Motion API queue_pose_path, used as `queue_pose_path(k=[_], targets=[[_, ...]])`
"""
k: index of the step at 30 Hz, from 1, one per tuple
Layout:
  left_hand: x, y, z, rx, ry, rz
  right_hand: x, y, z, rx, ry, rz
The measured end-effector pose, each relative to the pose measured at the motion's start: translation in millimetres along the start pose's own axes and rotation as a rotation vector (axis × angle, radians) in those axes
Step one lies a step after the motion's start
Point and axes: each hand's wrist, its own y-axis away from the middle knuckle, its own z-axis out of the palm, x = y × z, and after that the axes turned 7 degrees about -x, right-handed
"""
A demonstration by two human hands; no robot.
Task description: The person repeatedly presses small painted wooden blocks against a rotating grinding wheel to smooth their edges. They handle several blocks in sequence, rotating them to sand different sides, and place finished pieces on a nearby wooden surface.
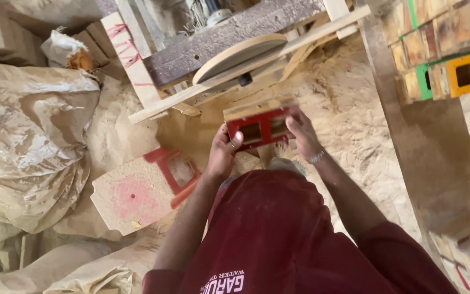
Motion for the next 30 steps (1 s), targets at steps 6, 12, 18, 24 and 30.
queue_pose_path(k=[6,12,18,24,30], targets=[[-6,-42,-34,0.24,0.237,0.034,13,-92,22,0.157,-0.218,0.243],[15,-72,-71,0.393,0.16,-0.082,31,-137,44,0.192,0.067,0.361],[29,-72,-96,0.491,0.094,-0.178,59,-151,66,0.223,0.225,0.373],[28,-79,-87,0.657,0.061,-0.237,68,-151,65,0.295,0.242,0.209],[14,-104,-56,0.73,-0.008,-0.268,52,-146,42,0.448,0.232,0.375]])
